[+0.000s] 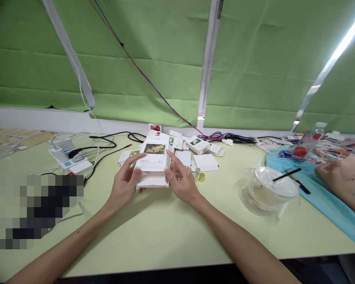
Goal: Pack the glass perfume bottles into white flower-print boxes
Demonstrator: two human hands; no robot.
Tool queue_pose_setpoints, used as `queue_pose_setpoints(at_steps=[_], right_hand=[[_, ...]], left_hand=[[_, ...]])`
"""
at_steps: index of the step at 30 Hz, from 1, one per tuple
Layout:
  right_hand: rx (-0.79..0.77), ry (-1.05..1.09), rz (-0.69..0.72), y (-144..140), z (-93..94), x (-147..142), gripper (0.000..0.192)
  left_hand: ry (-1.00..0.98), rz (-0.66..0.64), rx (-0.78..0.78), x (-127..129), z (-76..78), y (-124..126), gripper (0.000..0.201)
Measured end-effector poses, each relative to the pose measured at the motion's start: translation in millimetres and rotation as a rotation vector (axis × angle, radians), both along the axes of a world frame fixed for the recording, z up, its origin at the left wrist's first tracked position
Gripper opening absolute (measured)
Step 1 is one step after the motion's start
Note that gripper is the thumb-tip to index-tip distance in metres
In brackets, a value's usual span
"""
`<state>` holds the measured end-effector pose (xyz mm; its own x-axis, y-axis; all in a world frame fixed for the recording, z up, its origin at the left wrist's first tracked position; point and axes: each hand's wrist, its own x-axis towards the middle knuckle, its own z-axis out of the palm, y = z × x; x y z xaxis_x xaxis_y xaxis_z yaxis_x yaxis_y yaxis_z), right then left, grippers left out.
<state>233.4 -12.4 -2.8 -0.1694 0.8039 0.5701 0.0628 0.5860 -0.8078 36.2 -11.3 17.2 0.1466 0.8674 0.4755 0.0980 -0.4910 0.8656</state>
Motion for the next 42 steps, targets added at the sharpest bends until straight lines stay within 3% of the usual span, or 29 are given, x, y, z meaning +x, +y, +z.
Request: queue_pose_setpoints(at_steps=[7,42], right_hand=[[0.011,-0.018,0.031,2.3,-2.0,1.8,0.058],[0.089,-0.11,-0.126,0.2,-2.6,0.6,0.049]], left_hand=[[-0.017,-0.006,-0.025,0.9,1.1,0.6,0.057],[-0.031,-0.086,-0.116,-1.3,-4.3,4.5,0.059]])
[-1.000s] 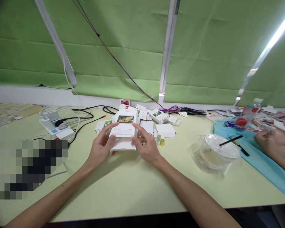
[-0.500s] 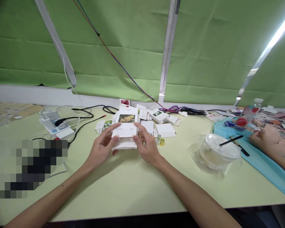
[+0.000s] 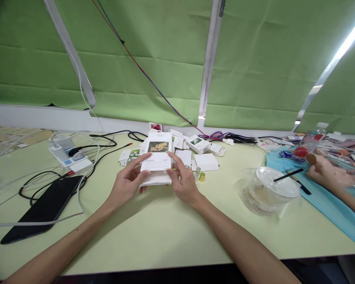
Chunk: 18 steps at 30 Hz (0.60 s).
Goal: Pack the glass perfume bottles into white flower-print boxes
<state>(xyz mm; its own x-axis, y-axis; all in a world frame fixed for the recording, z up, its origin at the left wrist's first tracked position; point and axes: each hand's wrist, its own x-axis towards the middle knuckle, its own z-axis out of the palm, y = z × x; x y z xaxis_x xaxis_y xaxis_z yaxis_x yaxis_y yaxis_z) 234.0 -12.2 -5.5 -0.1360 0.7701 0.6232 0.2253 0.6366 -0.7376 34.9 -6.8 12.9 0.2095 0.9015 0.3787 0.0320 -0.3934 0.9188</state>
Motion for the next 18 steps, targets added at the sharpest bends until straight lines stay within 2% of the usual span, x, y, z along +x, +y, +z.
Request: queue_pose_setpoints(at_steps=[10,18], right_hand=[[-0.018,0.021,0.026,-0.1,-1.0,0.5,0.05],[-0.013,0.0,0.044,0.4,-1.6,2.0,0.043]], left_hand=[[-0.027,-0.006,-0.029,-0.7,1.3,0.0,0.064],[-0.022,-0.002,-0.043,-2.8,0.3,1.9,0.065]])
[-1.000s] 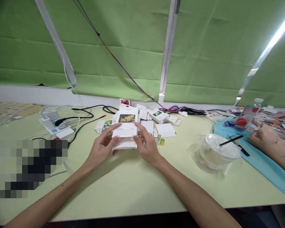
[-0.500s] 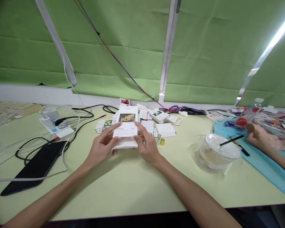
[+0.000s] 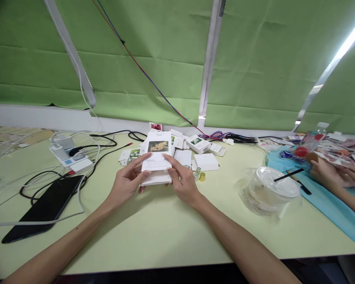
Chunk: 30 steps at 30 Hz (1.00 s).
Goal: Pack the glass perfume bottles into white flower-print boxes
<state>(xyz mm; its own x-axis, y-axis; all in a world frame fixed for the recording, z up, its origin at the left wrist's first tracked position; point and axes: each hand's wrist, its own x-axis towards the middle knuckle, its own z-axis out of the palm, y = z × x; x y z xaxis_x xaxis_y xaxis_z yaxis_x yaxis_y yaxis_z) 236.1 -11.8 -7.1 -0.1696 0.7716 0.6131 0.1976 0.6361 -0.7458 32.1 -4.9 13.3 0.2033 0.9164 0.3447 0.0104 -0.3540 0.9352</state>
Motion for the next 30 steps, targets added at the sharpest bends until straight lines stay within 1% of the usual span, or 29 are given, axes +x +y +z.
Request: queue_pose_setpoints(at_steps=[6,13,17,26,30], right_hand=[[-0.033,0.021,0.018,-0.1,-0.3,0.1,0.043],[-0.053,0.037,0.017,-1.0,2.6,-0.8,0.042],[-0.066,0.06,0.018,-0.6,3.0,-0.8,0.042],[-0.093,0.074,0.007,0.6,0.8,-0.6,0.046],[-0.089,0.076,0.012,0.0,1.9,-0.6,0.045]], left_hand=[[-0.026,-0.016,-0.016,0.3,-1.0,1.6,0.064],[-0.061,-0.076,-0.019,0.7,1.9,0.1,0.067],[-0.042,-0.127,0.006,-0.9,3.6,-2.9,0.067],[-0.007,-0.137,0.01,0.3,5.1,-3.9,0.063],[-0.019,-0.17,0.014,-1.6,4.6,-3.4,0.062]])
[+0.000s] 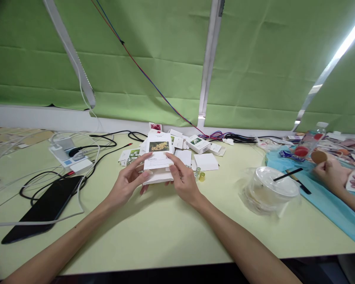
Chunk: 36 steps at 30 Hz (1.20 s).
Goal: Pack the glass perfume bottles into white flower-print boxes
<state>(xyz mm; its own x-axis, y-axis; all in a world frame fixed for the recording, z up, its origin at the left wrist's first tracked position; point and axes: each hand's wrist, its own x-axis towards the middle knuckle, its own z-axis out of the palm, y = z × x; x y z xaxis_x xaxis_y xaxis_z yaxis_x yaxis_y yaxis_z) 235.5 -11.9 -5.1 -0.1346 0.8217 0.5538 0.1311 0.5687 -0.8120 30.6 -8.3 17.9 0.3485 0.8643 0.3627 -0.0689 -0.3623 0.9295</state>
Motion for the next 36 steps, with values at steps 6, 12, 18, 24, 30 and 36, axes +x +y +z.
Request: queue_pose_setpoints(at_steps=[6,12,18,24,30,36], right_hand=[[-0.001,0.023,0.005,0.3,0.4,0.4,0.044],[-0.01,0.022,-0.002,-0.5,2.5,-0.1,0.044],[-0.009,0.008,0.009,-1.2,4.3,-0.3,0.043],[-0.002,-0.025,0.008,-1.3,2.3,0.2,0.046],[0.028,-0.045,0.017,-2.3,2.3,0.5,0.049],[0.041,-0.062,0.026,-2.5,2.2,1.4,0.053]], left_hand=[[-0.054,-0.115,0.017,-1.8,-1.6,2.1,0.077],[-0.002,-0.061,-0.002,1.6,0.4,0.0,0.085],[0.001,-0.02,-0.013,2.4,-0.2,0.9,0.079],[0.011,0.05,0.002,3.9,2.5,-0.4,0.069],[0.003,0.081,0.012,5.2,3.0,-0.7,0.064],[-0.008,0.083,0.027,5.8,3.0,-0.5,0.061]])
